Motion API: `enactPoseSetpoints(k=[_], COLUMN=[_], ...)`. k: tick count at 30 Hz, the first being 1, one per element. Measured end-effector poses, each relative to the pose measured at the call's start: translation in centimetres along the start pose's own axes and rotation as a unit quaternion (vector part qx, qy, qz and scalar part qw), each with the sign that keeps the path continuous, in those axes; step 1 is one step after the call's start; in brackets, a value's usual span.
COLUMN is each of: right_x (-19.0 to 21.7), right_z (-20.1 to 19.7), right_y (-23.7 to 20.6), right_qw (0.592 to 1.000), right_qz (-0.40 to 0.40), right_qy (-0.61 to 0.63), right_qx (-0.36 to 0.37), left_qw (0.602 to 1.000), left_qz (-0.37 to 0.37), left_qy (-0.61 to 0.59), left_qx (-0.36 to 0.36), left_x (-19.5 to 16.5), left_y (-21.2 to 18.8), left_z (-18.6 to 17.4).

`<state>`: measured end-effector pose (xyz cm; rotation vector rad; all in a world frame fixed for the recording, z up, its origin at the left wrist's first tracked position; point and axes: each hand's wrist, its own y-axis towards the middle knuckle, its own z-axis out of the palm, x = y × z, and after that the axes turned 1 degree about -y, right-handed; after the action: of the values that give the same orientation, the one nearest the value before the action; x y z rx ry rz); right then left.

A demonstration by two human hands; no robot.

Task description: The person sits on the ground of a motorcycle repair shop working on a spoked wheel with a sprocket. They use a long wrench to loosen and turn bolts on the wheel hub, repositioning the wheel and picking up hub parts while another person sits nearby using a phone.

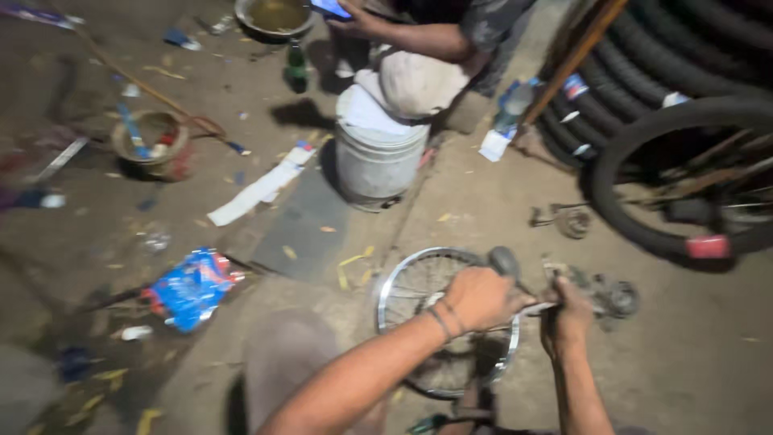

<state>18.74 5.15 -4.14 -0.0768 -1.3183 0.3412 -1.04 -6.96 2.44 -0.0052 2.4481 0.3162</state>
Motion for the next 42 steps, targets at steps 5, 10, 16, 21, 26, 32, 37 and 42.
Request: enactPoseSetpoints(k=[5,10,16,21,26,32,37,42], right_x=[2.0,0.7,-3.6,-1.9,4.3,4.7,1.2,-1.1], right_z=[0.8,1.4,-0.4,-1.6,-2.7,-3.0,-5.6,-5.6], right_y=[4.3,3.8,-2.7,-5.7,-1.9,-0.6,0.8,0.7], right_qw=[0.937,0.819,0.913,0.835,0.598,0.495,0.566,0.982], right_qz=[0.01,-0.27,-0.231,-0.196,-0.106,-0.253,-0.355,-0.077], right_qy=[-0.302,-0.478,-0.332,-0.509,-0.782,-0.83,-0.729,-0.127], right_qx=[0.177,0.164,0.054,0.073,0.14,0.053,-0.151,-0.119], left_qw=[0.985,0.966,0.982,0.986,0.984,0.983,0.98,0.995], left_qz=[0.107,0.224,0.163,0.08,-0.009,-0.003,0.009,-0.005], left_qy=[-0.071,0.045,0.041,0.11,0.136,0.177,0.196,0.096], left_qx=[-0.119,-0.121,0.091,0.094,-0.111,-0.045,0.032,0.017], left_x=[-1.4,0.3,0.7,2.1,2.4,0.3,2.7,4.3], left_y=[2.7,8.6,13.1,13.1,8.6,-1.7,-2.9,-2.0], left_z=[-0.2,3.9,9.7,7.7,3.8,2.6,3.0,4.0])
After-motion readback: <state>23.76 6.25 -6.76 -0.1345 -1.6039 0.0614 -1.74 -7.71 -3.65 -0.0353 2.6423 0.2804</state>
